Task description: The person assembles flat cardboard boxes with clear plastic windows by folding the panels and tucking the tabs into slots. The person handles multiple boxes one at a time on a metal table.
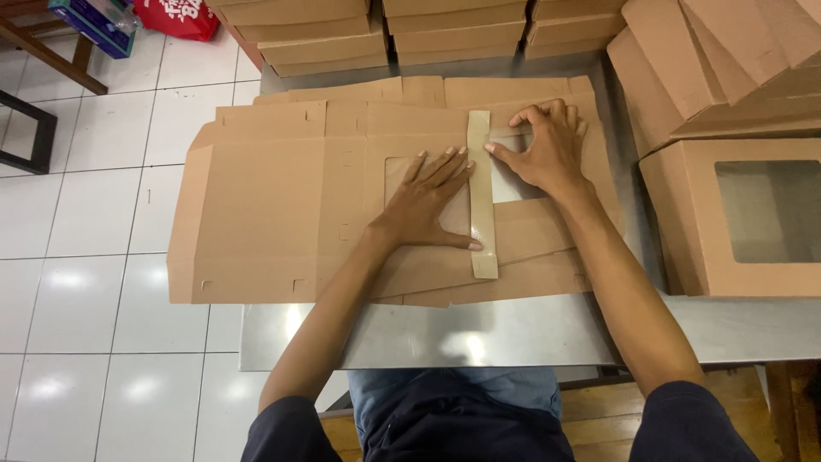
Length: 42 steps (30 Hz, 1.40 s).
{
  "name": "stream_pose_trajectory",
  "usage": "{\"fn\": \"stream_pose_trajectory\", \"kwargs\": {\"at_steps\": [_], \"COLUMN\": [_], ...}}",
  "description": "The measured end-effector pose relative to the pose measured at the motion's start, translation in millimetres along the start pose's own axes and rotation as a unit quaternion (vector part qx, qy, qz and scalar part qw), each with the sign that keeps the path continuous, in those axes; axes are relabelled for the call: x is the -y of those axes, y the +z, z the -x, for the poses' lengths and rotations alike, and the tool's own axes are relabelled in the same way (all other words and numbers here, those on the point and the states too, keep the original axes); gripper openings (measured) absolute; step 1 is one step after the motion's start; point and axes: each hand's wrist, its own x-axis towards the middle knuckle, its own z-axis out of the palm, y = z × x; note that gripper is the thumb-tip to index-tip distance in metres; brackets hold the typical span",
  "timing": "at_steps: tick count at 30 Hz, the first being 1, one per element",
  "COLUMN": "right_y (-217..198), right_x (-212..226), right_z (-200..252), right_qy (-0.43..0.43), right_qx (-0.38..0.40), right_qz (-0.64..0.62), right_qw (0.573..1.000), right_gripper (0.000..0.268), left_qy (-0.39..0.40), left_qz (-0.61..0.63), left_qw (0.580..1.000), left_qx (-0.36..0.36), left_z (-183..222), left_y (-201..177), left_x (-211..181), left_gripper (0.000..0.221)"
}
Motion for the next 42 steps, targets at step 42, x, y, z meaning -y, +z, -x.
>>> {"fn": "stream_pose_trajectory", "kwargs": {"at_steps": [42], "right_y": [-0.1], "right_x": [7.2], "right_z": [27.4], "right_qy": [-0.202], "right_qx": [-0.066], "right_qz": [0.021], "right_qw": [0.977], "right_gripper": [0.049], "left_qy": [0.039], "left_qz": [0.030], "left_qw": [0.998], "left_qx": [-0.038], "left_z": [9.3], "left_y": [1.7], "left_x": [1.4], "left_gripper": [0.135]}}
